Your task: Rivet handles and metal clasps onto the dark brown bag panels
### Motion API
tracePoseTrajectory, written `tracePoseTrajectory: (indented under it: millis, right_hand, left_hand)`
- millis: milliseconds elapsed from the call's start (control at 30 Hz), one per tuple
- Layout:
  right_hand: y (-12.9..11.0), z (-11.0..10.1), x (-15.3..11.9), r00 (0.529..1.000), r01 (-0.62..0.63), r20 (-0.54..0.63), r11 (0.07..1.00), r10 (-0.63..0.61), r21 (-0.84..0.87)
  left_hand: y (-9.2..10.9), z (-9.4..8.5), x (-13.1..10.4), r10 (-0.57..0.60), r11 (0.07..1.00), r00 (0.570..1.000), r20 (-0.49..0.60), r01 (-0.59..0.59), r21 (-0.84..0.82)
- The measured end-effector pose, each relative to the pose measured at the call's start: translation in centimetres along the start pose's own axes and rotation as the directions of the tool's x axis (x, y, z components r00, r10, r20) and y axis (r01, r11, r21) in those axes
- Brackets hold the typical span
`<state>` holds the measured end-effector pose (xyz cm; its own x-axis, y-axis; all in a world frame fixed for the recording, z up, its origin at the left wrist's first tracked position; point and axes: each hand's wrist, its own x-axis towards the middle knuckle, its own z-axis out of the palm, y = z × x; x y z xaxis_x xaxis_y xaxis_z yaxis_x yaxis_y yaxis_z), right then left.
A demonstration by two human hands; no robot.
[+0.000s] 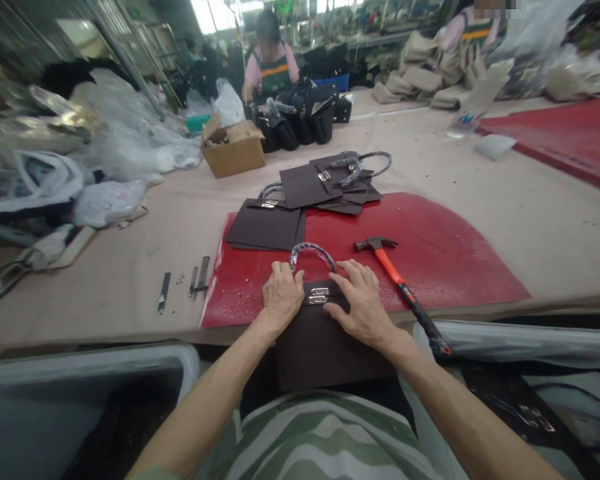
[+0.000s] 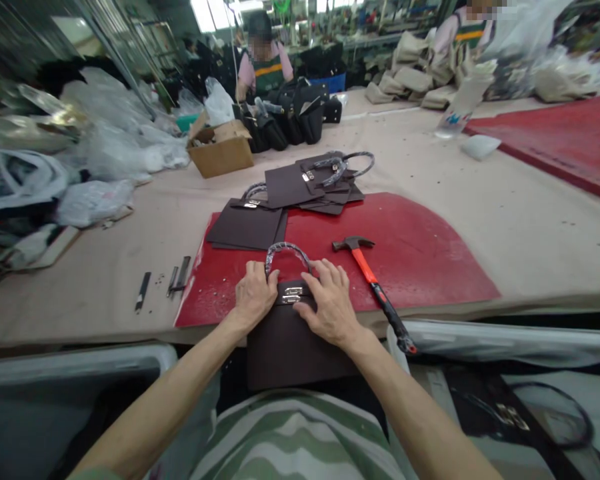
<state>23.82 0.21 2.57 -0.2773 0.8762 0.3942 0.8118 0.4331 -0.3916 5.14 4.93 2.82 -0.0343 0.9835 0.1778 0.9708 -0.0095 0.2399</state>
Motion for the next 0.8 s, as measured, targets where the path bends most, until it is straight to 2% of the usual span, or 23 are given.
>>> tracePoseTrajectory:
  millis: [67,133,267,333,400,433,500,567,633,800]
  right_hand:
    - [-1.6,0.4,0.3,0.993,0.042,0.112,0.998,-0.035,-0.056]
    - [-2.5,1.1,0.3,0.981,0.019,0.196,0.994,0.002,-0.105]
    - [-2.8,2.3,0.0,0.971,-0.037,0.227,0.986,0.074,-0.162]
    - [-2.6,2.4,-0.1,0.974,-0.036,0.215,0.987,0.07,-0.158]
    - [-2.5,2.3,-0.1,0.976,-0.035,0.209,0.989,0.066,-0.147]
    - [-2.5,2.2,-0.1,0.976,-0.034,0.206,0.989,0.063,-0.141]
    - [-2.6,2.1,0.1,0.979,-0.023,0.196,0.99,0.05,-0.136]
    - [-2.9,2.2,0.4,0.982,-0.006,0.184,0.99,0.032,-0.138]
    - [-3.2,2.4,0.7,0.982,0.01,0.186,0.99,0.017,-0.14]
    - [-3.7,2.9,1.6,0.966,0.086,0.251,0.99,-0.055,-0.112]
  left_hand:
    - [-0.3,0.4,0.0,0.033,0.999,0.999,-0.025,-0.033,-0.013]
    - [-1.2,0.7,0.1,0.083,0.993,0.995,-0.063,-0.088,-0.081]
    - [-4.8,0.7,-1.0,0.199,0.913,0.963,-0.18,-0.249,-0.323]
    - [-6.9,0.4,-2.6,0.346,0.859,0.925,-0.155,-0.379,-0.343]
    - [-8.5,0.0,-4.3,0.476,0.828,0.877,-0.068,-0.473,-0.303]
    - [-9.1,-0.2,-5.0,0.498,0.829,0.867,-0.026,-0.485,-0.278]
    - [-9.6,-0.5,-5.8,0.478,0.855,0.878,0.023,-0.46,-0.239]
    - [-9.7,-0.8,-5.9,0.453,0.873,0.89,0.05,-0.432,-0.226]
    - [-9.5,-0.9,-5.6,0.462,0.872,0.884,0.077,-0.436,-0.225]
    - [-9.6,-0.8,-5.4,0.466,0.874,0.882,0.066,-0.447,-0.193]
